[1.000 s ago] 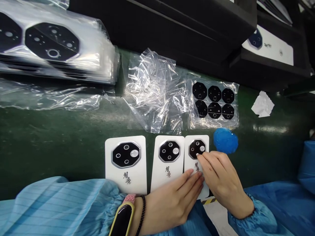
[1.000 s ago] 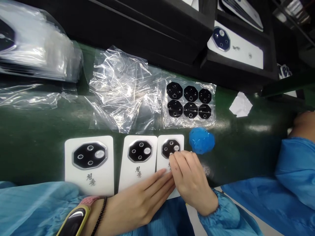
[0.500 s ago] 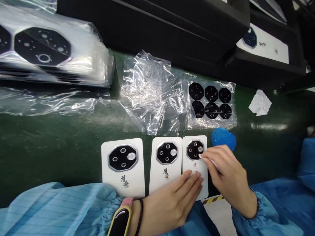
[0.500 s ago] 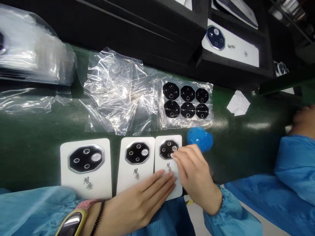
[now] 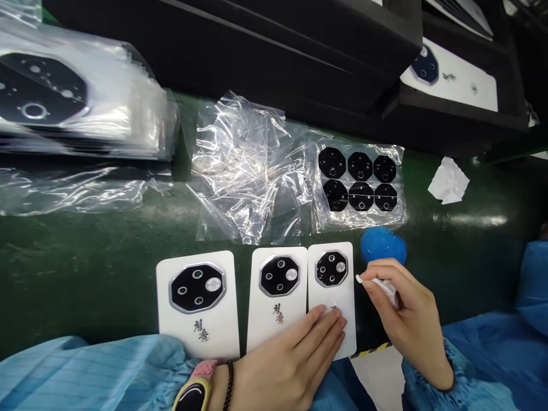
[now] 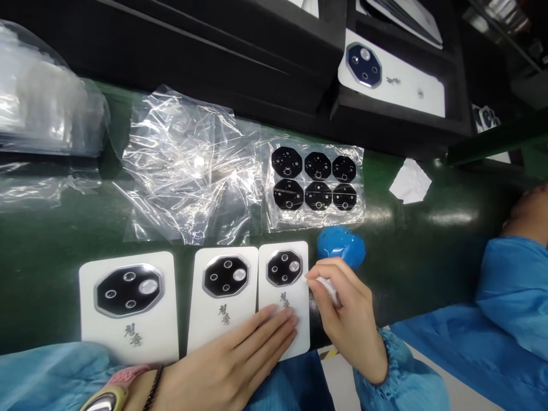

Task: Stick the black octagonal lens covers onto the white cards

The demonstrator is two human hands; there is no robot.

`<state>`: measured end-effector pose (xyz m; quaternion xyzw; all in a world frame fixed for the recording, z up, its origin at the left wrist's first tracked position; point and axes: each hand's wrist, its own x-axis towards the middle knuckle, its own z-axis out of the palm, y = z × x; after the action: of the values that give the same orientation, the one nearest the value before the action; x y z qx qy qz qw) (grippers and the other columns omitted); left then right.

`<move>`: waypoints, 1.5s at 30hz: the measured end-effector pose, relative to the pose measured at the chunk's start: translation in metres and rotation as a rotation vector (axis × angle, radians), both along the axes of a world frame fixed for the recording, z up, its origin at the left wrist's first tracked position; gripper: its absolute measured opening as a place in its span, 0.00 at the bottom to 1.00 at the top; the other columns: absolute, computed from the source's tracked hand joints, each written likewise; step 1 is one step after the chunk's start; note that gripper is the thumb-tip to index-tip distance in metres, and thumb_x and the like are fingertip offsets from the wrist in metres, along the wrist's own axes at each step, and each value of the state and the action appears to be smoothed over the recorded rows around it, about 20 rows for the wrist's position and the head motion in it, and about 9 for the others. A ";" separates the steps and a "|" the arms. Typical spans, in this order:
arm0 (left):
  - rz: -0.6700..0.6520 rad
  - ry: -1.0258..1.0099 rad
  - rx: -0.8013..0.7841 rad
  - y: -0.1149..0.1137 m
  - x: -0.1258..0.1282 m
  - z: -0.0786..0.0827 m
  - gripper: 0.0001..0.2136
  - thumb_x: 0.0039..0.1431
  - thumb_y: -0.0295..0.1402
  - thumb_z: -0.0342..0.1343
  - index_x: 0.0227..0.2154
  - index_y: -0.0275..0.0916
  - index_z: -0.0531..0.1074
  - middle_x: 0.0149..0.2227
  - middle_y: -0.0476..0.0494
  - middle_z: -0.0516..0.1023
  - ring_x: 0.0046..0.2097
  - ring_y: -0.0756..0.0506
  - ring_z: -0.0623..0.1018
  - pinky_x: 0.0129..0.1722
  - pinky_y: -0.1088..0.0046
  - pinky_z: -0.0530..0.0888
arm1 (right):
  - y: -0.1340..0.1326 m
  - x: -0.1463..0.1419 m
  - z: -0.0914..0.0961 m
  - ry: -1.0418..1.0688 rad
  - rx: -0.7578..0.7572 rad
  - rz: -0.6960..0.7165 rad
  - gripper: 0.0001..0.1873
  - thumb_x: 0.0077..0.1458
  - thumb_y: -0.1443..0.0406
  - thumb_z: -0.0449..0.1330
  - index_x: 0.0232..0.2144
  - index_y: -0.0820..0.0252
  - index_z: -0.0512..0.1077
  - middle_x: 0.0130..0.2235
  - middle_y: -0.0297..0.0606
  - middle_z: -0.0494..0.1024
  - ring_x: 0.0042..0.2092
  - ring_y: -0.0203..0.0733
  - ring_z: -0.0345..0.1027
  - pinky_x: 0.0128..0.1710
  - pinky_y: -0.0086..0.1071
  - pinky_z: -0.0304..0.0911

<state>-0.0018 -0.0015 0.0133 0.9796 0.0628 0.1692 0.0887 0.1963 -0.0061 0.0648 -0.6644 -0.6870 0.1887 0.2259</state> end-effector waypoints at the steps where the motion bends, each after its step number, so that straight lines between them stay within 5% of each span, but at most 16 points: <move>1: 0.004 -0.002 -0.004 0.000 0.000 0.000 0.16 0.65 0.32 0.45 0.51 0.33 0.71 0.55 0.42 0.72 0.57 0.42 0.70 0.61 0.60 0.58 | 0.000 -0.001 -0.001 0.005 0.004 0.009 0.07 0.60 0.71 0.52 0.32 0.56 0.67 0.30 0.33 0.73 0.30 0.34 0.70 0.28 0.24 0.67; 13: 0.032 -0.017 -0.028 -0.002 -0.002 -0.003 0.18 0.67 0.29 0.41 0.52 0.33 0.70 0.55 0.43 0.72 0.56 0.43 0.70 0.62 0.60 0.57 | 0.005 -0.025 -0.025 -0.417 0.227 0.249 0.09 0.60 0.76 0.51 0.37 0.65 0.69 0.35 0.41 0.78 0.34 0.35 0.73 0.31 0.26 0.66; 22: 0.044 -0.018 -0.046 -0.004 -0.003 -0.004 0.17 0.65 0.30 0.44 0.53 0.31 0.69 0.55 0.40 0.71 0.57 0.41 0.69 0.63 0.59 0.56 | 0.008 -0.030 -0.012 -0.634 0.309 0.445 0.14 0.62 0.76 0.47 0.38 0.69 0.72 0.34 0.43 0.80 0.37 0.40 0.74 0.37 0.32 0.70; 45: 0.029 -0.002 -0.022 -0.004 -0.005 -0.003 0.17 0.65 0.32 0.45 0.53 0.31 0.69 0.57 0.37 0.69 0.58 0.41 0.69 0.62 0.59 0.57 | 0.001 -0.026 -0.014 -0.576 0.250 0.398 0.14 0.61 0.76 0.47 0.41 0.65 0.71 0.37 0.42 0.80 0.41 0.39 0.74 0.41 0.30 0.69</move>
<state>-0.0066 -0.0052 0.0102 0.9773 0.0786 0.1709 0.0971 0.1703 -0.0052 0.0505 -0.5110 -0.8558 -0.0510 0.0618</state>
